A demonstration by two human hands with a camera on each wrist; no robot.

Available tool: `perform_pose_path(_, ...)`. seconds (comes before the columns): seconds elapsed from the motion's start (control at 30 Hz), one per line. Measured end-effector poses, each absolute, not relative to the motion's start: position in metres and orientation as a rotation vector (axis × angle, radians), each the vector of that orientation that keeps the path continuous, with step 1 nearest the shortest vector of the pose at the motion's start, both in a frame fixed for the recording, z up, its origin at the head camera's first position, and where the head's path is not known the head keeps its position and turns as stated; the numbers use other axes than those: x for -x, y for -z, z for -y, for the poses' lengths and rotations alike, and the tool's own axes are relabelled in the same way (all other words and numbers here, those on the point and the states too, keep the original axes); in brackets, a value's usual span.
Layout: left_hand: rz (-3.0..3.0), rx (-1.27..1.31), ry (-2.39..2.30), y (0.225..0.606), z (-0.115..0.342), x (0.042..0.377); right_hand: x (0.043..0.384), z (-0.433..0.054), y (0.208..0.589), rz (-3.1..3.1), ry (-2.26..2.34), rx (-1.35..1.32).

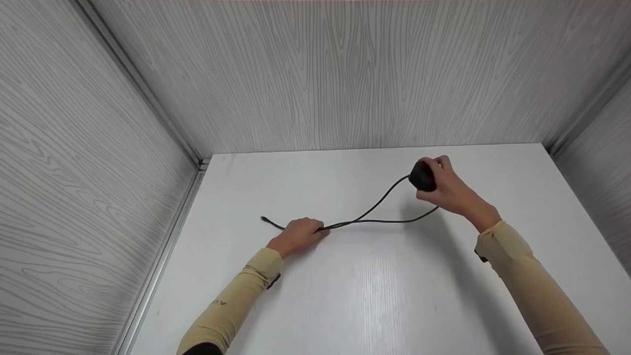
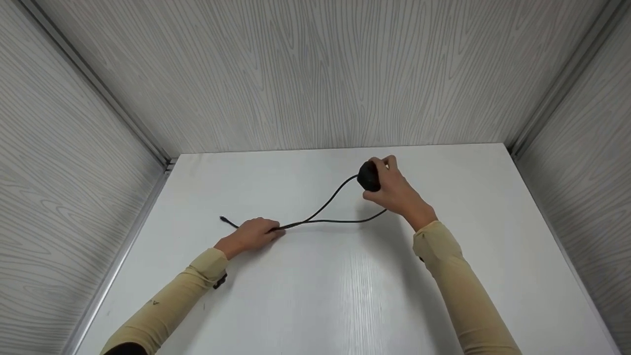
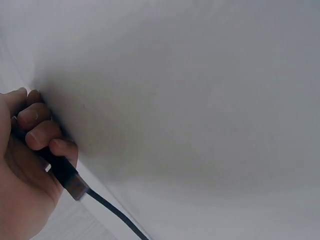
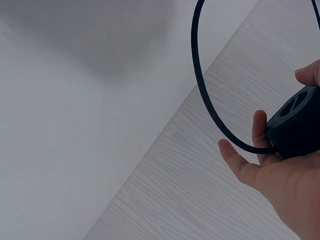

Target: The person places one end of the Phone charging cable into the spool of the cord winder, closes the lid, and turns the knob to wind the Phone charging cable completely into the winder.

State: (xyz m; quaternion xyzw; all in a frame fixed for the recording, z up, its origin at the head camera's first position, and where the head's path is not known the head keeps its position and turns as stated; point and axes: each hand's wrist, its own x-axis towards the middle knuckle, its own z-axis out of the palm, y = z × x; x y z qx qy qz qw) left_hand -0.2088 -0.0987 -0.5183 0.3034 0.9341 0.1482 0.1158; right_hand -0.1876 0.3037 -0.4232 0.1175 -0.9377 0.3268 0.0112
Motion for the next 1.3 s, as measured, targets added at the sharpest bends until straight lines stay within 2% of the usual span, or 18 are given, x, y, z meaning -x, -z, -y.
perform_pose_path(0.4, -2.26, -0.702, -0.736, 0.492, 0.135, 0.227, 0.184, -0.312, 0.425, 2.954, -1.017, -0.322)
perform_pose_path(0.83, -2.211, -0.519, -0.802, 0.491, 0.175, 0.244, 0.184, -0.315, 0.426, 2.964, -1.045, -0.3)
perform_pose_path(1.3, -2.288, -0.511, -0.721, 0.486, 0.17, 0.239, 0.182, -0.311, 0.429, 2.954, -1.063, -0.324)
